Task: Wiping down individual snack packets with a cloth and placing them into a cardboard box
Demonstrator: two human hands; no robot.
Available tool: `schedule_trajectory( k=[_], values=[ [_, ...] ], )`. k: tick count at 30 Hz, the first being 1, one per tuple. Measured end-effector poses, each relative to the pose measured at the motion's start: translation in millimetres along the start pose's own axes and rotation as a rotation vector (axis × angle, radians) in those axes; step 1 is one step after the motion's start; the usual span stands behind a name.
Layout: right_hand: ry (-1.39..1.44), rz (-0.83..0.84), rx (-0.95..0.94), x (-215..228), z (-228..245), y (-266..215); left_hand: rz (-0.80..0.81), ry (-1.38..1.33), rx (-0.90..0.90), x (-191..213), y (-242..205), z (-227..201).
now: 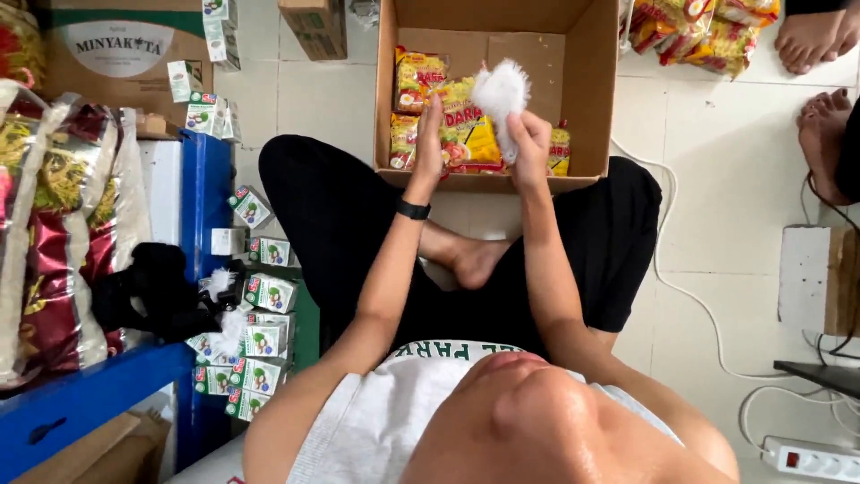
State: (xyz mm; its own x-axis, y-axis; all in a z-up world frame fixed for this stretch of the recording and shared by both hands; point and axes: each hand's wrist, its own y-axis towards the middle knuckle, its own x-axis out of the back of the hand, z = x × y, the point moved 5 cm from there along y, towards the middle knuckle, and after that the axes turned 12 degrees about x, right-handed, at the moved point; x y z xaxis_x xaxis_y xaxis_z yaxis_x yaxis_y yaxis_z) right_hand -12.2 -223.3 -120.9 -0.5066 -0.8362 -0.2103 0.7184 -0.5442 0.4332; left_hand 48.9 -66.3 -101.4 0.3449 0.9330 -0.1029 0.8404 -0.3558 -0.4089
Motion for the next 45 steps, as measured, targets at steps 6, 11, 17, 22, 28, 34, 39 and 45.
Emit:
schedule_trajectory(
  k=[6,11,17,22,28,34,39,45],
  values=[
    [-0.024,0.03,0.06,-2,44,13,0.151,-0.15,-0.117,-8,-26,-34],
    [-0.013,0.175,0.271,-27,131,17,0.257,-0.36,-0.123,3,-66,-112],
    [-0.038,0.131,0.099,-70,197,27,0.105,-0.557,-0.259,11,-88,-109],
    [-0.202,0.324,0.152,-63,201,-15,-0.026,-0.632,-0.141,27,-126,-107],
    [-0.188,0.386,0.024,-79,201,-26,-0.055,-0.562,-0.285,46,-127,-92],
    [-0.205,0.456,0.062,-67,233,-36,-0.063,-0.592,-0.426,49,-145,-104],
    [-0.266,0.358,0.043,-67,245,-40,-0.024,-0.446,-0.506,38,-145,-99],
    [-0.248,0.43,0.013,-61,246,-44,-0.035,-0.476,-0.504,41,-141,-93]
  ],
)
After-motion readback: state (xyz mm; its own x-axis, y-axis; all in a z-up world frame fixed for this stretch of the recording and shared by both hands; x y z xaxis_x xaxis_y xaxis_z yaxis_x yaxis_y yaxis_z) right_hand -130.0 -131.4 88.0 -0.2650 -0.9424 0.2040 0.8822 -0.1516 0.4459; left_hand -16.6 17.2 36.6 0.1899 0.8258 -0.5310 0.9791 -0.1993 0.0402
